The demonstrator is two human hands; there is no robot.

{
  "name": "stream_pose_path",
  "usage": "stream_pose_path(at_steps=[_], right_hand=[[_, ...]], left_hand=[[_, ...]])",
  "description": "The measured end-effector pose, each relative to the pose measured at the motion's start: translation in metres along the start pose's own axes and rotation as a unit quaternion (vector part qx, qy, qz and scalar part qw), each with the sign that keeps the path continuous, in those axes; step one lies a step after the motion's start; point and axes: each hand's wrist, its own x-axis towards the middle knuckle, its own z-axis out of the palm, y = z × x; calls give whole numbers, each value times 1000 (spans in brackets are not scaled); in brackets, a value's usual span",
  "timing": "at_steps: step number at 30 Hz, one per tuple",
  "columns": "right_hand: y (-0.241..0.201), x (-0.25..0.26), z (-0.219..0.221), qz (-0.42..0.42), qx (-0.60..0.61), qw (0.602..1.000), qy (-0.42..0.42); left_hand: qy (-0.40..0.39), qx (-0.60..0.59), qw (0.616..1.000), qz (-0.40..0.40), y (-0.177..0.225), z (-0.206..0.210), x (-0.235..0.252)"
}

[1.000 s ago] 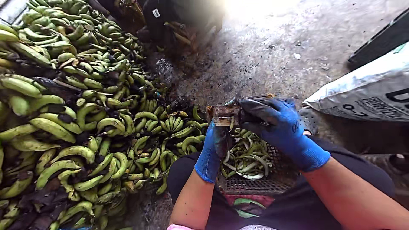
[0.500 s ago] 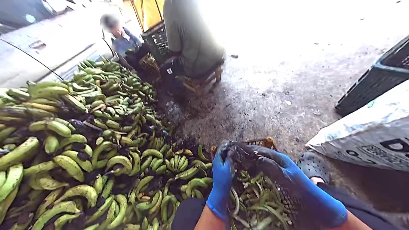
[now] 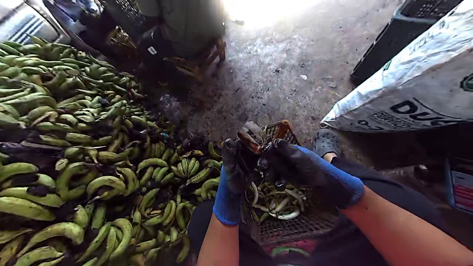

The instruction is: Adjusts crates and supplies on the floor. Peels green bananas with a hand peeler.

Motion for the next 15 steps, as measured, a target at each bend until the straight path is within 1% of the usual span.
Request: stream_pose_path(at_steps=[3,4,6,8,9,12,14,15], right_hand=[[-2,-2,2,18,-2,1000,-5],[-3,-3,4,21,-22,1000,-1],[-2,-5,10,17,-59,998,5],[4,-5,13,8,-36,999,-11],[6,-5,14,11,-17,1000,-14],[10,-10,13,39,37,998,-28],[7,-15,8,44,88,993,-70],[5,-17,6,42,102,990,-88]], left_hand=[[-13,49,999,-18,1,-2,-3],[-19,38,999,-25,2,-3,-4],[-32,-30,998,-43,3,-4,-6],[-42,-86,995,-37,2,-5,-6],[-31,-87,995,-26,3,-2,-6],[-3,-37,999,-3,5,-3,-3],[24,-6,1000,6,3,-4,1],[12,1,1000,12,1,-5,4]])
